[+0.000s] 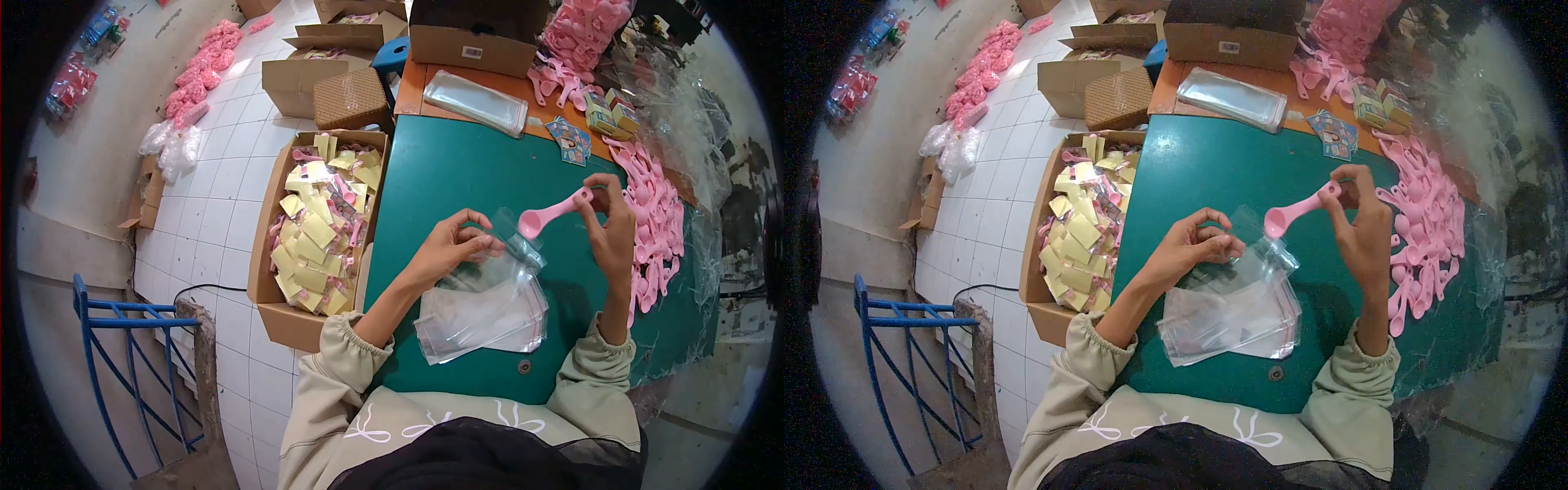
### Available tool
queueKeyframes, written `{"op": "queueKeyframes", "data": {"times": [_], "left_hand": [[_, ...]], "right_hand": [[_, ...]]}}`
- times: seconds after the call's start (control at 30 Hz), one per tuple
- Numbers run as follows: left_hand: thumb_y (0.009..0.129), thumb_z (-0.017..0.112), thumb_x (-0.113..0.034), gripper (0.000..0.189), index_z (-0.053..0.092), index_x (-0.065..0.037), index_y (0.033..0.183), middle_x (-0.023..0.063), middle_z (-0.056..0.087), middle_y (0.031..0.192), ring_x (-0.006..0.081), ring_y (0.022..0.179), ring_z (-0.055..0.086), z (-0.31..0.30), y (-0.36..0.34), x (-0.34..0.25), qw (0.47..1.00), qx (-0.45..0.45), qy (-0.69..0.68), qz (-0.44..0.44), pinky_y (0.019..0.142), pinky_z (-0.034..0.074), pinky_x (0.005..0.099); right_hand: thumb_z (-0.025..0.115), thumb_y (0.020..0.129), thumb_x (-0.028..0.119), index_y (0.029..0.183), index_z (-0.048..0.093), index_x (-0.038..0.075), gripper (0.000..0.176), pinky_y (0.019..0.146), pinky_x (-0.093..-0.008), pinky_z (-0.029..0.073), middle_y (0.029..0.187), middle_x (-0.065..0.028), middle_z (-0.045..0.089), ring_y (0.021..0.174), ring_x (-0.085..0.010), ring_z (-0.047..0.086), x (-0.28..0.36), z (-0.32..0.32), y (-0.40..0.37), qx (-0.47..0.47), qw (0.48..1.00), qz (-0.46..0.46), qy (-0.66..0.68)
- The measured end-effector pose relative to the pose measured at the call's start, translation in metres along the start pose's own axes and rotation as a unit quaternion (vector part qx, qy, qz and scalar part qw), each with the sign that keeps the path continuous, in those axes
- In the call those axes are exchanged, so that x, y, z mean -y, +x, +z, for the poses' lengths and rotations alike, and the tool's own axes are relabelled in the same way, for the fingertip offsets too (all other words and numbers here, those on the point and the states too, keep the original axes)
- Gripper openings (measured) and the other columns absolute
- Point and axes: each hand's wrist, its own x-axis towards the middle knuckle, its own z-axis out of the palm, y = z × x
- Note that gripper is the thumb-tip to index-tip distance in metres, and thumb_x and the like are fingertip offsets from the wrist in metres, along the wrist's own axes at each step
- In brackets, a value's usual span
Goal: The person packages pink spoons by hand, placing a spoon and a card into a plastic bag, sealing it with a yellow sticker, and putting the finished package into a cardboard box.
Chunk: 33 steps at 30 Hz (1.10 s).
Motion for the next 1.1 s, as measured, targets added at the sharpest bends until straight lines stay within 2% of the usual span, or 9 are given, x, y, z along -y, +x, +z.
{"op": "queueKeyframes", "data": {"times": [0.23, 0.5, 0.6, 0.7, 0.73, 0.83, 0.93, 0.97, 1.1], "left_hand": [[0.087, 0.062, -0.010, 0.025, 0.049, -0.003, 0.107, 0.0123, 0.067, 0.095, 0.0152, 0.086, 0.065, 0.006, -0.002, -0.004, 0.999, -0.048, 0.012, 0.002, 0.074, 0.052, 0.0242], [0.089, 0.059, -0.013, 0.030, 0.050, -0.001, 0.115, 0.0075, 0.065, 0.093, 0.0106, 0.086, 0.062, 0.008, -0.001, 0.002, 0.998, -0.060, 0.019, 0.009, 0.074, 0.051, 0.0233], [0.093, 0.054, -0.020, 0.027, 0.056, 0.001, 0.110, 0.0056, 0.065, 0.090, 0.0094, 0.083, 0.060, 0.015, -0.002, 0.002, 0.997, -0.062, 0.042, 0.023, 0.071, 0.050, 0.0231], [0.096, 0.048, -0.027, 0.032, 0.062, 0.002, 0.101, 0.0045, 0.065, 0.087, 0.0091, 0.079, 0.057, 0.015, -0.007, -0.005, 0.955, -0.054, 0.293, 0.004, 0.067, 0.048, 0.0239], [0.096, 0.047, -0.028, 0.034, 0.063, 0.002, 0.099, 0.0045, 0.065, 0.086, 0.0092, 0.078, 0.057, 0.012, -0.007, -0.003, 0.963, -0.042, 0.268, -0.001, 0.066, 0.047, 0.0243], [0.097, 0.044, -0.030, 0.038, 0.065, 0.003, 0.096, 0.0045, 0.066, 0.086, 0.0092, 0.076, 0.057, 0.008, -0.009, -0.003, 0.981, -0.020, 0.195, -0.001, 0.065, 0.046, 0.0244], [0.098, 0.044, -0.027, 0.036, 0.064, 0.003, 0.101, 0.0049, 0.066, 0.086, 0.0090, 0.077, 0.058, 0.017, -0.015, -0.021, 0.992, -0.034, 0.119, 0.035, 0.066, 0.046, 0.0228], [0.098, 0.044, -0.025, 0.034, 0.063, 0.002, 0.102, 0.0050, 0.066, 0.085, 0.0091, 0.077, 0.058, 0.019, -0.016, -0.021, 0.994, -0.043, 0.089, 0.050, 0.066, 0.047, 0.0226], [0.098, 0.043, -0.024, 0.034, 0.062, 0.003, 0.106, 0.0095, 0.067, 0.089, 0.0118, 0.080, 0.061, 0.019, -0.022, -0.035, 0.990, -0.026, 0.107, 0.088, 0.068, 0.049, 0.0228]], "right_hand": [[0.063, 0.084, 0.004, 0.098, 0.047, 0.002, 0.021, 0.067, -0.0248, 0.049, 0.081, -0.0083, 0.064, 0.076, -0.0124, 0.063, 0.007, 0.006, -0.005, -0.008, 0.992, -0.030, 0.123], [0.065, 0.082, 0.005, 0.096, 0.047, 0.001, 0.023, 0.068, -0.0252, 0.049, 0.080, -0.0084, 0.063, 0.076, -0.0131, 0.064, 0.016, 0.018, -0.011, 0.052, 0.994, -0.037, 0.091], [0.066, 0.081, 0.007, 0.095, 0.049, 0.000, 0.023, 0.068, -0.0256, 0.049, 0.079, -0.0085, 0.063, 0.076, -0.0140, 0.064, 0.017, 0.026, -0.013, 0.083, 0.991, -0.048, 0.092], [0.066, 0.081, 0.007, 0.094, 0.051, 0.000, 0.021, 0.068, -0.0259, 0.049, 0.079, -0.0088, 0.063, 0.075, -0.0148, 0.065, 0.019, 0.030, -0.015, 0.082, 0.991, -0.061, 0.091], [0.066, 0.081, 0.006, 0.094, 0.051, 0.000, 0.020, 0.068, -0.0259, 0.049, 0.079, -0.0089, 0.063, 0.074, -0.0151, 0.065, 0.019, 0.030, -0.015, 0.076, 0.991, -0.066, 0.089], [0.067, 0.083, 0.023, 0.096, 0.055, 0.001, 0.029, 0.073, -0.0292, 0.049, 0.088, -0.0114, 0.063, 0.081, -0.0192, 0.064, 0.015, 0.027, -0.017, 0.095, 0.987, -0.057, 0.115], [0.058, 0.083, 0.050, 0.100, 0.058, 0.002, 0.051, 0.085, -0.0352, 0.045, 0.106, -0.0135, 0.061, 0.099, -0.0244, 0.059, 0.026, 0.031, -0.008, 0.186, 0.951, -0.164, 0.186], [0.044, 0.078, 0.068, 0.101, 0.062, 0.004, 0.070, 0.095, -0.0405, 0.038, 0.122, -0.0150, 0.053, 0.115, -0.0277, 0.048, 0.026, 0.028, 0.001, 0.271, 0.930, -0.223, 0.111], [0.042, 0.082, 0.066, 0.096, 0.065, 0.002, 0.070, 0.096, -0.0419, 0.037, 0.127, -0.0158, 0.049, 0.113, -0.0292, 0.048, 0.014, 0.039, 0.020, 0.341, 0.886, -0.192, 0.247]]}}
